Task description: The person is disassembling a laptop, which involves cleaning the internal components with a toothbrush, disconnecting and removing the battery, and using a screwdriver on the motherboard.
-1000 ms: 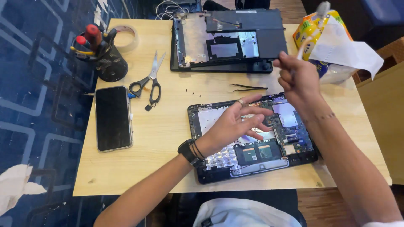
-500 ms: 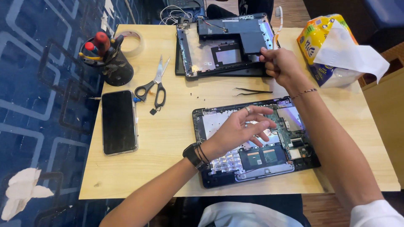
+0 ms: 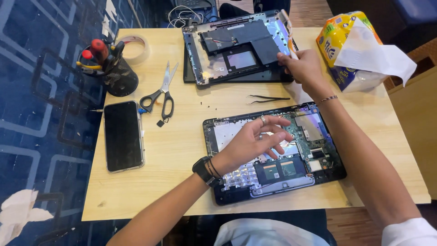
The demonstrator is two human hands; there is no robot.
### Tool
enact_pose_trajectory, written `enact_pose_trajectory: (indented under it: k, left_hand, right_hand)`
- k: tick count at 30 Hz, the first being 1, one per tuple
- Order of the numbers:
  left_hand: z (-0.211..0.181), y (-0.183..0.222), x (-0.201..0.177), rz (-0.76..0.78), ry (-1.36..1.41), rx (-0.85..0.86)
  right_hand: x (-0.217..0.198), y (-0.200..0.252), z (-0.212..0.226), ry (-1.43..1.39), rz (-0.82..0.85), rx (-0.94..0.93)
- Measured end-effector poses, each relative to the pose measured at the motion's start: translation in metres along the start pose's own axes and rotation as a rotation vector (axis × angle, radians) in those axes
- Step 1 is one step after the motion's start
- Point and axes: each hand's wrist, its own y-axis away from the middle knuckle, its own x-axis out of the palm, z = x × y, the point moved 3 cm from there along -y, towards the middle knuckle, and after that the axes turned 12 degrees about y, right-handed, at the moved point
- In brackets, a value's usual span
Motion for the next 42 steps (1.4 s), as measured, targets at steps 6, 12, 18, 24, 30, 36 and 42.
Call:
enact_pose_trajectory:
  k: [6,12,18,24,30,36,42]
  left_hand:
    - [-0.001,0.000,-0.001,-0.013,-0.002,0.007]
    - [-0.038,0.008,0.005,-0.180,-0.248,0.032]
    - [-0.074,0.009,-0.010,-0.551,-0.987,0.041]
    - [-0.059,0.007,-0.046,-0.555,-1.509,-0.052]
    - [-0.058,0.008,-0.069,-0.584,-1.729,-0.244]
    - [-0.057,0.010,-0.099,-0.703,-1.785,-0.401]
    - [-0.058,0.010,-0.109,-0.737,-1.746,-0.436]
  right_hand:
    - [-0.007,0.005,-0.008,0.150,-0.069,-0.053]
    - [-0.046,0.074,-0.020,0.271,-0.103,-0.210]
    - [-0.109,0.139,-0.026,0.419,-0.130,-0.289]
    - [-0.144,0.187,-0.058,0.705,-0.190,-0.233]
    - [-0.130,0.212,-0.067,0.624,-0.173,-0.278]
    - [-0.116,0.167,-0.055,0.711,-0.086,-0.387]
    - [-0.086,0.116,-0.034,0.775,0.026,-0.501]
